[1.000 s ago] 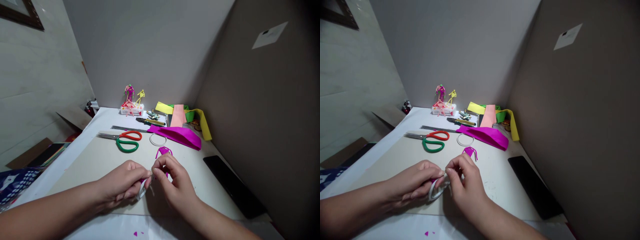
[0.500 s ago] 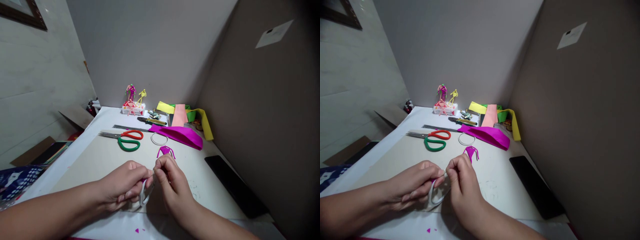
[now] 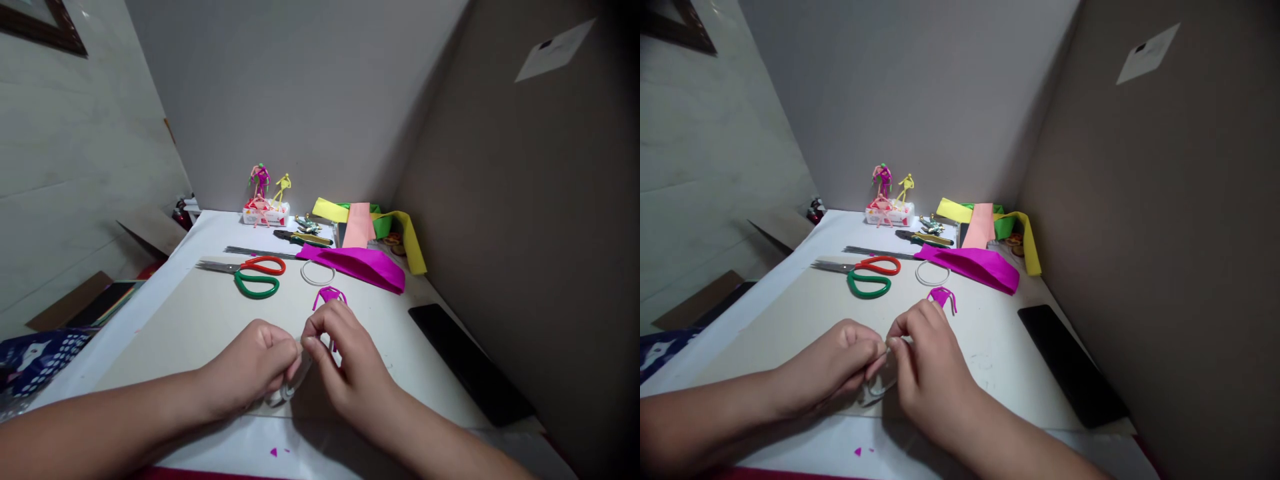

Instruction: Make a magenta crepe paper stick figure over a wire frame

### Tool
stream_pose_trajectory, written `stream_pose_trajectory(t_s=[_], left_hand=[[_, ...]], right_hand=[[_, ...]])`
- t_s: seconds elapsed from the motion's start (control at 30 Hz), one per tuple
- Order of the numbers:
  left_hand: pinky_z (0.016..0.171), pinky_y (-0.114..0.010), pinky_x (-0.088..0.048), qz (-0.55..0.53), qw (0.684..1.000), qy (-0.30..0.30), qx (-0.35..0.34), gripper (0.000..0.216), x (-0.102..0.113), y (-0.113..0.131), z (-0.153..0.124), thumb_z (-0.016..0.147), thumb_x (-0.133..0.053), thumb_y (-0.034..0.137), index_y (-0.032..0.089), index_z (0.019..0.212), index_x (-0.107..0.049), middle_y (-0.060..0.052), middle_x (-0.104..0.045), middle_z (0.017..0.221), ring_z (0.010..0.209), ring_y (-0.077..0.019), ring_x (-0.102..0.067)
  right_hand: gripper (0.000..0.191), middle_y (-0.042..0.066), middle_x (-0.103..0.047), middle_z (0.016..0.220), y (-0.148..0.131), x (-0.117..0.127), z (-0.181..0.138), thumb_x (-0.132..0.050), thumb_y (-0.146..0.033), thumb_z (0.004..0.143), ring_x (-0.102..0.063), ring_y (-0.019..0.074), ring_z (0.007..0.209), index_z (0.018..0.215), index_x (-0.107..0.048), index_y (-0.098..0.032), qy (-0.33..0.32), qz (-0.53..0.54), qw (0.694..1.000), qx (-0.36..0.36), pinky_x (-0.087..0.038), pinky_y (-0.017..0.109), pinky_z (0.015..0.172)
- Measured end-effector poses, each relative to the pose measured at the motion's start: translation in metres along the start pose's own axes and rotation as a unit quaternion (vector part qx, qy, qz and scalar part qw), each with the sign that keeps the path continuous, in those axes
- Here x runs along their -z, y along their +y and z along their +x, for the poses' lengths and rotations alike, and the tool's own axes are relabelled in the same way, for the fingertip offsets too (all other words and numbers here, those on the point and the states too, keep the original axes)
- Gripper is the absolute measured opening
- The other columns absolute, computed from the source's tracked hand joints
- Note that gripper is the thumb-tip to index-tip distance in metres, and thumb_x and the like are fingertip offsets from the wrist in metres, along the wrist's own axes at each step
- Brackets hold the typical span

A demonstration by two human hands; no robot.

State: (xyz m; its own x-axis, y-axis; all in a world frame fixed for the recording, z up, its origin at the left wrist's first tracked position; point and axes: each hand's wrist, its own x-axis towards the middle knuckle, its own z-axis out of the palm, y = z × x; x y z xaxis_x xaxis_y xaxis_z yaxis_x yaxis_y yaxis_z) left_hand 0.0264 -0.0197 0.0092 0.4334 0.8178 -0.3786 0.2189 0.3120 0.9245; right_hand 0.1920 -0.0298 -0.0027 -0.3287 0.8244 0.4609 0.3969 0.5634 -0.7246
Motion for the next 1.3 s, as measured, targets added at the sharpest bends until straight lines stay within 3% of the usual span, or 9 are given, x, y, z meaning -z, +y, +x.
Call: stream_pose_trajectory(t_s=[0.17,0.33,0.4,0.53,0.67,0.8,1.0,1.13,1.3], left_hand=[[0.029,-0.018,-0.007,-0.104,0.992,-0.051,0.051,0.026,-0.001,0.004,-0.005,0.071,-0.044,0.025,0.019,0.046,-0.049,0.009,-0.03,0.023,0.022,-0.0037,-0.011],[0.03,-0.017,-0.009,-0.181,0.98,-0.047,0.062,0.026,0.003,-0.004,0.003,0.072,-0.044,0.021,0.017,0.047,-0.051,0.01,-0.026,0.022,0.022,-0.0021,-0.007],[0.032,-0.016,-0.011,-0.19,0.979,-0.044,0.052,0.024,0.005,-0.006,0.01,0.073,-0.044,0.019,0.016,0.05,-0.053,0.01,-0.027,0.024,0.023,-0.0016,-0.008],[0.034,-0.016,-0.014,-0.201,0.978,-0.044,0.03,0.025,0.012,-0.003,0.018,0.082,-0.047,0.022,0.013,0.064,-0.062,0.011,-0.027,0.026,0.024,-0.0008,-0.009],[0.034,-0.017,-0.013,-0.175,0.984,-0.024,0.025,0.026,0.026,0.008,0.017,0.089,-0.049,0.025,0.007,0.095,-0.067,0.007,-0.045,0.035,0.024,0.0006,-0.014],[0.035,-0.015,-0.015,-0.166,0.984,0.062,-0.021,0.038,0.036,0.022,0.013,0.093,-0.043,0.02,0.009,0.128,-0.052,0.0,-0.06,0.048,0.025,0.0012,-0.021],[0.035,-0.014,-0.02,-0.172,0.985,0.01,-0.018,0.058,0.026,0.02,0.003,0.097,-0.038,0.022,0.018,0.149,-0.015,-0.005,-0.07,0.061,0.023,0.0011,-0.022],[0.034,-0.014,-0.023,-0.143,0.989,-0.011,-0.029,0.067,0.015,0.006,0.001,0.097,-0.041,0.032,0.018,0.151,-0.003,0.01,-0.048,0.032,0.022,-0.0054,-0.032],[0.038,-0.017,-0.037,-0.094,0.993,-0.057,-0.041,0.074,0.008,0.0,0.005,0.097,-0.039,0.04,0.019,0.151,0.007,-0.002,-0.068,0.054,0.036,-0.0128,-0.058]], right_hand=[[0.013,0.003,-0.047,0.085,-0.005,-0.004,-0.008,-0.041,-0.009,0.089,-0.044,0.0172,0.08,0.083,-0.044,-0.019,0.029,0.034,0.998,0.047,-0.039,0.033,0.072],[0.012,0.0,-0.045,0.082,0.008,0.01,0.004,-0.038,-0.025,0.097,-0.046,0.015,0.078,0.088,-0.044,-0.024,0.179,0.172,0.965,-0.082,-0.04,0.029,0.072],[0.003,0.002,-0.051,0.094,0.017,0.012,0.009,-0.044,-0.026,0.095,-0.05,0.0163,0.09,0.093,-0.046,-0.024,0.147,0.171,0.968,-0.108,-0.042,0.031,0.081],[0.025,0.004,-0.059,0.1,0.029,0.003,0.011,-0.049,-0.015,0.089,-0.059,0.0169,0.094,0.11,-0.04,-0.025,-0.033,0.138,0.985,-0.095,-0.045,0.032,0.081],[0.02,0.003,-0.065,0.087,0.038,-0.001,0.011,-0.046,-0.016,0.091,-0.064,0.0166,0.078,0.107,-0.038,-0.024,0.016,0.103,0.989,-0.109,-0.047,0.029,0.069],[0.022,0.002,-0.067,0.086,0.047,-0.003,0.013,-0.051,-0.021,0.089,-0.065,0.0169,0.069,0.105,-0.036,-0.025,0.044,0.089,0.982,-0.163,-0.049,0.031,0.064],[0.03,0.008,-0.059,0.118,0.029,-0.01,0.01,-0.059,-0.017,0.084,-0.056,0.021,0.112,0.108,-0.042,-0.024,0.084,0.065,0.991,-0.08,-0.042,0.042,0.096],[0.036,0.003,-0.066,0.101,0.011,-0.014,0.004,-0.066,-0.018,0.08,-0.065,0.0169,0.094,0.102,-0.038,-0.026,0.048,0.255,0.958,-0.124,-0.05,0.034,0.082],[0.035,-0.003,-0.065,0.087,0.007,-0.024,0.0,-0.066,-0.012,0.077,-0.069,0.0119,0.078,0.093,-0.038,-0.026,0.064,0.35,0.921,-0.16,-0.055,0.027,0.073]])
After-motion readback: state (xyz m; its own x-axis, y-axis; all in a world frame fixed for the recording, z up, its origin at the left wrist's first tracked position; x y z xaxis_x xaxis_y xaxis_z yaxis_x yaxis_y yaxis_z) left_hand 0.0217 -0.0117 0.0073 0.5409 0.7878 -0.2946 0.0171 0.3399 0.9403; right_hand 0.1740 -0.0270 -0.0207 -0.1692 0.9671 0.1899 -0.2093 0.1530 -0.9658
